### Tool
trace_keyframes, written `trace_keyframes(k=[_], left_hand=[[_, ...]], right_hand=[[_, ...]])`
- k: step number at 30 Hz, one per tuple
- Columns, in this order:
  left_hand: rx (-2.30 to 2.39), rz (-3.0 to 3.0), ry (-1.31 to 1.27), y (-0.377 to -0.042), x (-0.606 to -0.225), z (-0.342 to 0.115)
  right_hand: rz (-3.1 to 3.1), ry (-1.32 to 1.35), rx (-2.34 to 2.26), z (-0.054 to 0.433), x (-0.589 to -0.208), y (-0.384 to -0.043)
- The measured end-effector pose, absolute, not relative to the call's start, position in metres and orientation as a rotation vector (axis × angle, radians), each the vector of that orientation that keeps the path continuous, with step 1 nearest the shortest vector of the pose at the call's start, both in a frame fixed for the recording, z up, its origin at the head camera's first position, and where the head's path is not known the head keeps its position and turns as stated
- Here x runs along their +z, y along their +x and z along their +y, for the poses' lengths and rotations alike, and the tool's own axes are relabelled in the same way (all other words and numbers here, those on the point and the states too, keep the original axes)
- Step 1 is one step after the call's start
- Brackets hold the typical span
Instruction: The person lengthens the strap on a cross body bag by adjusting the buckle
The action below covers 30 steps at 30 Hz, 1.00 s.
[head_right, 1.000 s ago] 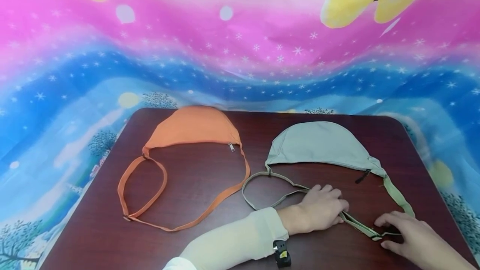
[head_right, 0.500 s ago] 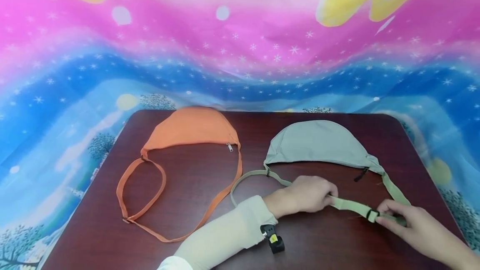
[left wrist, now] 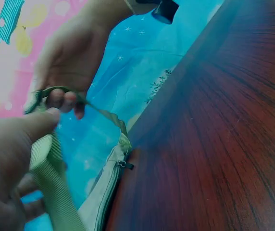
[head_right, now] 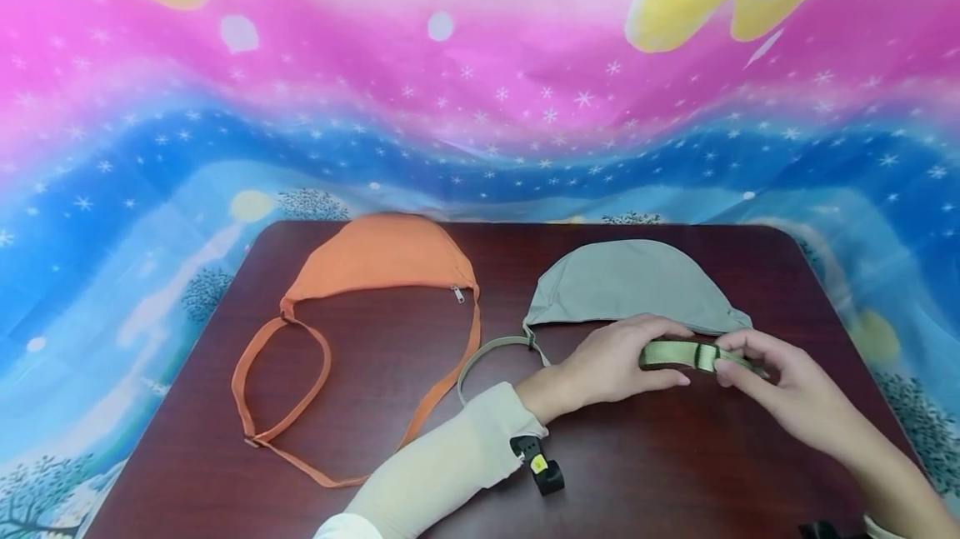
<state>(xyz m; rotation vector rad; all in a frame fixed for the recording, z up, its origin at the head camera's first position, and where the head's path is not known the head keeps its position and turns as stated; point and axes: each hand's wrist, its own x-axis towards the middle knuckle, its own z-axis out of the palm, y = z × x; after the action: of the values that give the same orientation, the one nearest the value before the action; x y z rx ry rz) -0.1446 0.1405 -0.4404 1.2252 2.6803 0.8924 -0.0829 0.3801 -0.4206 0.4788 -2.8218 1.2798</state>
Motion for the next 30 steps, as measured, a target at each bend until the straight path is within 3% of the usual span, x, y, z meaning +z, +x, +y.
trace_keyframes(k=[8, 17, 30], left_hand=[[1.060, 2.770, 1.302, -0.145, -0.441, 0.135], [1.115, 2.790, 1.324, -0.148, -0.441, 0.134], [1.339, 2.875, 1.371, -0.150, -0.442, 0.129]], right_hand=[[-2.746, 0.508, 1.418, 0.369, -0.421, -0.094], [-2.750, 0.428, 1.131, 0.356, -0.412, -0.095], [-2.606, 0.445, 1.242, 0.351, -0.414, -0.100]])
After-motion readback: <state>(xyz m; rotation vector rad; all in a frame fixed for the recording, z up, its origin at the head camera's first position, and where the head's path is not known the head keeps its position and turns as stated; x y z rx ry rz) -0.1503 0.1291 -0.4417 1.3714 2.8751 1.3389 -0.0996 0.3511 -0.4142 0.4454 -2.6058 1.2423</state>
